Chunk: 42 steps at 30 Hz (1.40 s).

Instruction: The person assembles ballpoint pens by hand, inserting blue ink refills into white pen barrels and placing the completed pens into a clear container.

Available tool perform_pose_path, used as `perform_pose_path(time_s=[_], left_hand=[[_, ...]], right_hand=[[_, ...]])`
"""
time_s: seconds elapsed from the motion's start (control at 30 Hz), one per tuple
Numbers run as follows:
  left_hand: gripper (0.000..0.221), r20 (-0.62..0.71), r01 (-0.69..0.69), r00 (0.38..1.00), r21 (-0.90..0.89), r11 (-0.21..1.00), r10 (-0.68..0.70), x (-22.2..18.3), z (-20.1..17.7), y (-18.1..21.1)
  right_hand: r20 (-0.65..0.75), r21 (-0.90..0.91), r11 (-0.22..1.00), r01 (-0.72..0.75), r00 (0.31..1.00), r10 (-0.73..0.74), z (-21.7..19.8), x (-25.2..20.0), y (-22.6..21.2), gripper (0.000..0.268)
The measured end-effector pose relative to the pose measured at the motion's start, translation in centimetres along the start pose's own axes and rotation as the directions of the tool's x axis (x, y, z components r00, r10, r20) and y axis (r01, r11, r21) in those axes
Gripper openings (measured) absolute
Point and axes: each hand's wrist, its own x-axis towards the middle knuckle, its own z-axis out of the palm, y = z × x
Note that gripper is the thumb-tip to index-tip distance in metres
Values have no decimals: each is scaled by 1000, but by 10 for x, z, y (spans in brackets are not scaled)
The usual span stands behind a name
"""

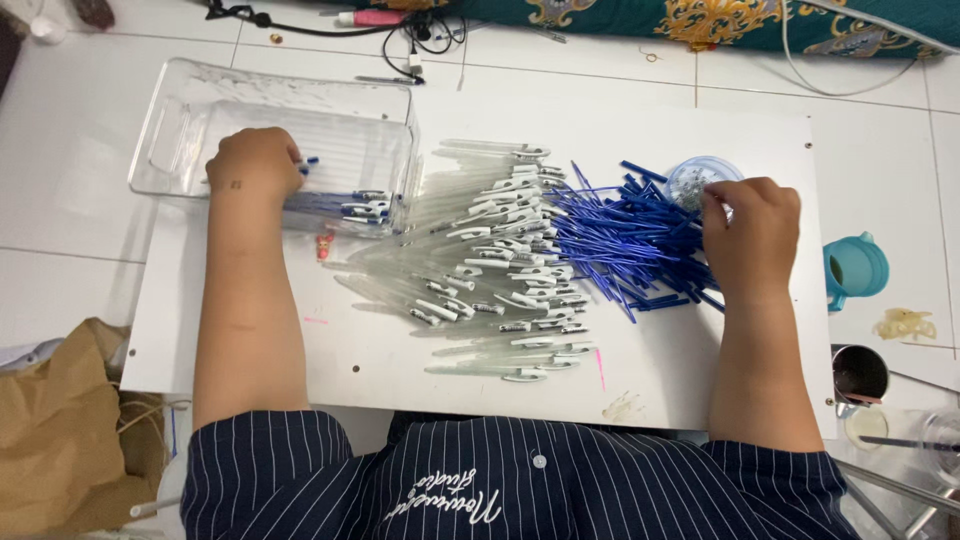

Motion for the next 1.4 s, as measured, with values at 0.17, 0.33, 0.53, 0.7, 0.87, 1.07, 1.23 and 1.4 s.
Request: perform_pose_path(time_s=[0.17, 0.33, 0.53, 0.7, 0.87, 1.07, 1.23, 1.4], left_hand=[[26, -20, -10, 1000, 31, 999, 11, -3, -2, 8], [6, -429, -232, 877, 19, 973, 217, -51, -8, 13], [29, -576, -567, 791, -563, 601, 206, -159, 1, 100], [27, -758, -998, 4, 41, 53, 652, -213, 65, 152], [37, -721, -1000, -12, -9, -26, 693, -213, 78, 151], [27, -719, -987, -18, 124, 103, 695, -222, 75, 148], [19, -703, -981, 25, 119, 152, 711, -207, 85, 147], [24, -780, -976, -17, 148, 157, 626, -183, 87, 139]], right_hand=[[10, 18, 1000, 8, 1000, -8, -5, 3, -8, 8], [-61, 80, 995, 64, 996, -59, -16, 6, -28, 4], [-244, 402, 902, 158, 968, -61, -33, 2, -84, 22], [-186, 677, 687, 263, 965, -186, -36, -19, -116, 31], [-208, 697, 653, 298, 954, -214, -31, -26, -128, 20], [-185, 620, 725, 300, 954, -237, -20, -29, -136, 8], [-75, 603, 753, 266, 958, -278, 3, -36, -105, 24], [-94, 642, 760, 104, 994, -56, -38, -19, -80, 31]])
